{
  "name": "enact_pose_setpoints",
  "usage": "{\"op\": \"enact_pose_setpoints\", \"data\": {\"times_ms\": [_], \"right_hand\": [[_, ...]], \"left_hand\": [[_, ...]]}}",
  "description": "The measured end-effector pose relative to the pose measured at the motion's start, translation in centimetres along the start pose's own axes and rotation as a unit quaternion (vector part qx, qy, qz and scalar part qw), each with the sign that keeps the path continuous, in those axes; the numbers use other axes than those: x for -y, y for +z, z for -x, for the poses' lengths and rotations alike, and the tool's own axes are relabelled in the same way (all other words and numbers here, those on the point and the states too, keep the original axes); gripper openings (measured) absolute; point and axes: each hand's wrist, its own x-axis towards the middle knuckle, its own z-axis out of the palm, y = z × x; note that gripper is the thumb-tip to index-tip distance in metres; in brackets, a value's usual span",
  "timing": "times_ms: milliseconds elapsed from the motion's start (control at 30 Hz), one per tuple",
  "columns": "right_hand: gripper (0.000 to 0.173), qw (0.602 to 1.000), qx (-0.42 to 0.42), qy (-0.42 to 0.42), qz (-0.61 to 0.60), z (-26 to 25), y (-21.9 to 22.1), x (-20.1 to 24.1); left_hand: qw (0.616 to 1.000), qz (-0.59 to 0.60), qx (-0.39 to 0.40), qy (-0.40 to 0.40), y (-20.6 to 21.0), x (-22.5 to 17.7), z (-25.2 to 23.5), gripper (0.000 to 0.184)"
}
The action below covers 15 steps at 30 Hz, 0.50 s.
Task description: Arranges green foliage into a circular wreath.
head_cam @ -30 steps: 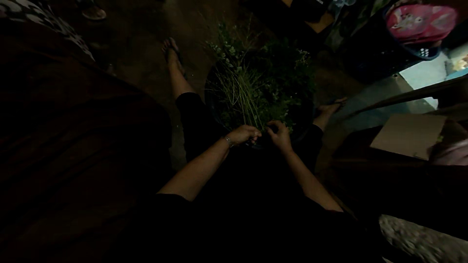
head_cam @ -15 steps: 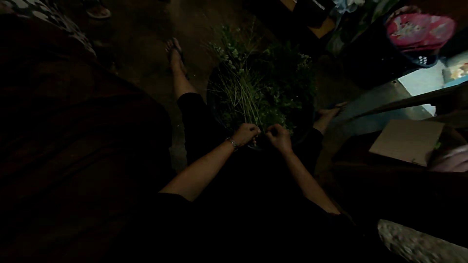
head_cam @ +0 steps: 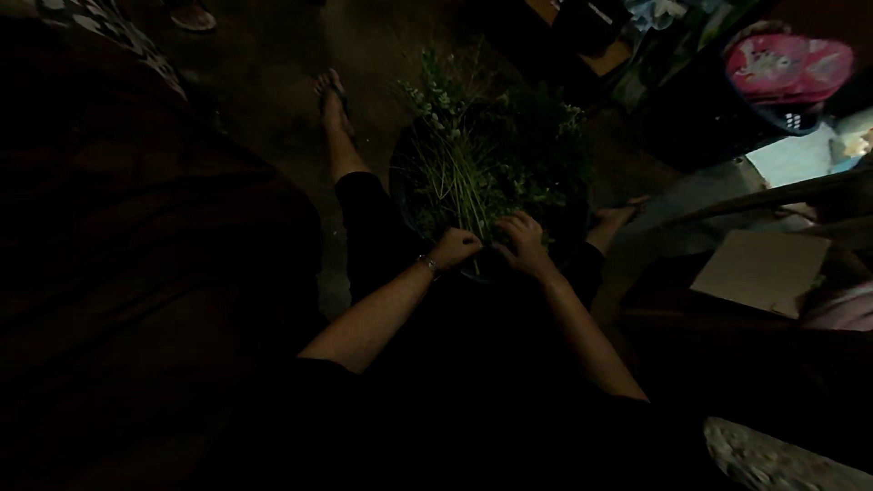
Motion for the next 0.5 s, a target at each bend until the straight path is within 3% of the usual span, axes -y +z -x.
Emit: {"op": "enact_pose_setpoints", "data": {"times_ms": [233, 500], "right_hand": [[0.027, 0.974, 0.210, 0.059, -0.059, -1.3, -0.6, 0.1], [0.020, 0.970, 0.184, 0.097, -0.125, -0.6, -0.3, 0.0]], "left_hand": [[0.994, -0.083, 0.010, 0.064, 0.3, 0.9, -0.4, 0.020], [0.989, -0.096, 0.005, 0.114, 0.3, 1.7, -0.6, 0.017]]}}
